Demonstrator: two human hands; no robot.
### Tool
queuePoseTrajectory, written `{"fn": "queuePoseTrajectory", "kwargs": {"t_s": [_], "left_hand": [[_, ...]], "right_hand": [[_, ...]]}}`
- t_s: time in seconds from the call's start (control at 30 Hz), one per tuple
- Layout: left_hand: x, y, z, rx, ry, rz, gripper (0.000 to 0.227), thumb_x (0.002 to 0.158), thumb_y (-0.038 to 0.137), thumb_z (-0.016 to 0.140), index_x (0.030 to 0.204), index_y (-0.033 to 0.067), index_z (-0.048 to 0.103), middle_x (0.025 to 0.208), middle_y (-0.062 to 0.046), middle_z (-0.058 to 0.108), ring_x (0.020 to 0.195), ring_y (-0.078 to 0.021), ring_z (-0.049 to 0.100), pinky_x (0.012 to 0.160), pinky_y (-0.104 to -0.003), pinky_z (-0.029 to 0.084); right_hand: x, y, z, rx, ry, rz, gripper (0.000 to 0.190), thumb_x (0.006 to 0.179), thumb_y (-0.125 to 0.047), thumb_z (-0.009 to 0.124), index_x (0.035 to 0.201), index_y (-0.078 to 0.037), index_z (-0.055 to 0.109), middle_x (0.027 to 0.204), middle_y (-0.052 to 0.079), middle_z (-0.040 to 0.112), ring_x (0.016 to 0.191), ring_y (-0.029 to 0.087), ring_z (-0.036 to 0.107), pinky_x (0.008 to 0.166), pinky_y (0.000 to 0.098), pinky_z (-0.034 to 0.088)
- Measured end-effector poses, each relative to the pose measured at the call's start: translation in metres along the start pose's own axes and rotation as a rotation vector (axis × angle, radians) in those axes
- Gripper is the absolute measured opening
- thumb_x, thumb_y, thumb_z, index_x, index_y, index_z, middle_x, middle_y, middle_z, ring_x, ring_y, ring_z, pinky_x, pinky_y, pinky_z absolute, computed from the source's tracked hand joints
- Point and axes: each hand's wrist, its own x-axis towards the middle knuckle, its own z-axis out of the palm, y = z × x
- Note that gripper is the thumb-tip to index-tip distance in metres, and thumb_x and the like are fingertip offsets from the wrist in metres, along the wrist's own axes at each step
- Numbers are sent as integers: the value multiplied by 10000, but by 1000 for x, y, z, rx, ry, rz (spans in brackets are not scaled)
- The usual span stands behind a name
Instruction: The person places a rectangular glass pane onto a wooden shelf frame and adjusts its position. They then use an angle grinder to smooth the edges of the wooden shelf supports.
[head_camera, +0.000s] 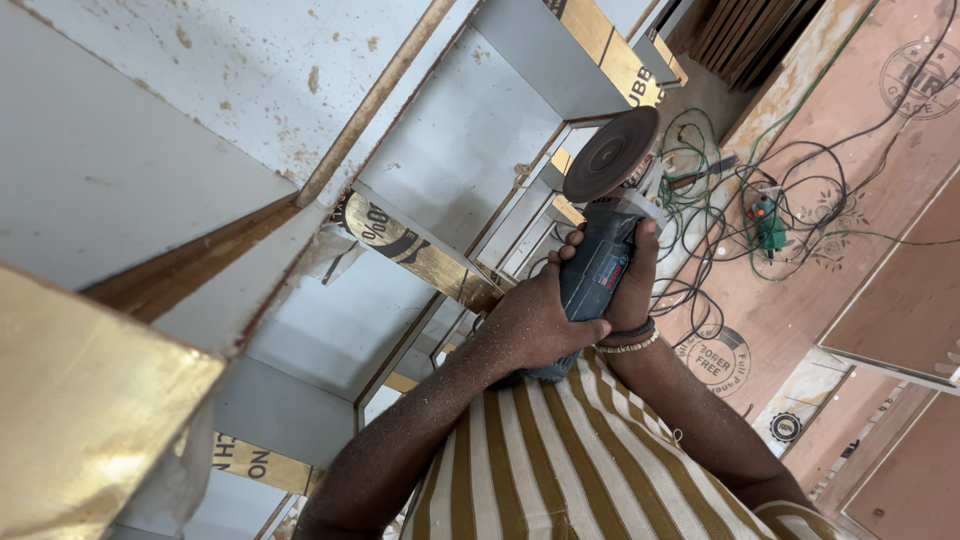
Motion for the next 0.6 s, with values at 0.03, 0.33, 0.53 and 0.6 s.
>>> {"fn": "queuePoseTrajectory", "kwargs": {"t_s": [0.03,0.33,0.53,0.6], "left_hand": [[1,0,0,3,-3,-5,1101,760,541,786,1482,-99,255,1220,-260,617,1082,-313,718,923,-408,610],[8,-4,4,7,38,42,1101,753,546,791,1461,-128,284,1200,-264,633,1073,-324,722,916,-412,617],[6,0,6,-11,53,49,1096,748,536,795,1475,-99,276,1193,-257,648,1051,-311,725,910,-403,608],[5,3,8,-6,34,30,1092,756,534,789,1469,-113,274,1188,-252,658,1036,-296,739,888,-384,629]], "right_hand": [[0,0,1,-3,-2,-3,767,935,-747,563,1231,-39,548,963,114,640,884,227,687,891,419,619],[1,-5,9,15,11,-10,739,949,-730,552,1223,-43,555,947,115,641,860,228,685,865,420,618],[-1,-6,10,74,11,15,697,981,-704,543,1192,-40,554,947,122,643,858,234,688,873,415,619],[-2,-8,8,76,11,20,697,977,-701,540,1197,-39,550,947,123,646,858,234,692,869,413,623]]}}
